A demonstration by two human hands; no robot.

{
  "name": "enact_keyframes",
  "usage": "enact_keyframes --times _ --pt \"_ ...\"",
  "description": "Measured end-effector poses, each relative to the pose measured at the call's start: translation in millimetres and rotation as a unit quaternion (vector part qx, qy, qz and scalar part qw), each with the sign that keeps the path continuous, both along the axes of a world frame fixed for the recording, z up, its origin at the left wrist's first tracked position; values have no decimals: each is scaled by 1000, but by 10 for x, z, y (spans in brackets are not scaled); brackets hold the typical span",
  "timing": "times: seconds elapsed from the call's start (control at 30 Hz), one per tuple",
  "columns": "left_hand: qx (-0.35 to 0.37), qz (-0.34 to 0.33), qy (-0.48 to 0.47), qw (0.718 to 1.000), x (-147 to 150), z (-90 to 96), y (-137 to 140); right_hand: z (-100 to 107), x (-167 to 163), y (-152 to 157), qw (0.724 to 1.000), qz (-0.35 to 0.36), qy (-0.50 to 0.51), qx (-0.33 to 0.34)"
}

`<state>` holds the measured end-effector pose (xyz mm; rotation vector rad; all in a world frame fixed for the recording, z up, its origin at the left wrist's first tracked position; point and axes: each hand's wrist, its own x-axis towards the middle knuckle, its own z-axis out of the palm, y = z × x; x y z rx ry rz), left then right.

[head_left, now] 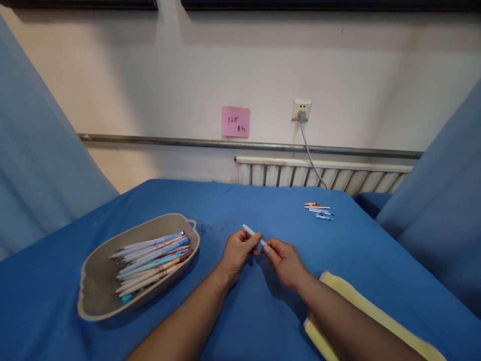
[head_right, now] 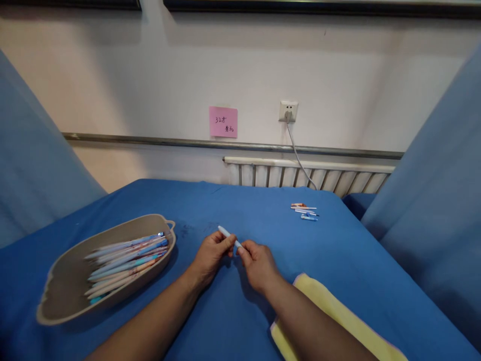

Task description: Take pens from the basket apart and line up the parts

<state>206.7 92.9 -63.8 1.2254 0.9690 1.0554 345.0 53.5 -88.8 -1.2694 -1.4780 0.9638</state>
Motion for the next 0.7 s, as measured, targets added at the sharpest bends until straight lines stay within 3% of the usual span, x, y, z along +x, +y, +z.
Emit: enact_keyframes --times 0.1,0.2,0.3,0.5,0.63,0.7 --pt "0 4 -33 999 -12 38 -31 0 -5 -6 1000 -4 3 -9" --pt "-32 -59 -119 991 -68 79 -31 10 -4 14 996 10 74 -54" --pt "-57 -111 -145 982 -105 54 11 21 -4 28 992 27 110 -62" --pt "-33 -4 -106 994 -62 -17 38 -13 11 34 998 13 48 -28" --pt "-74 -102 -192 973 -88 63 6 -55 28 60 998 19 52 -29" --pt "-84 -102 -182 974 -104 60 24 -69 31 66 998 27 50 -37"
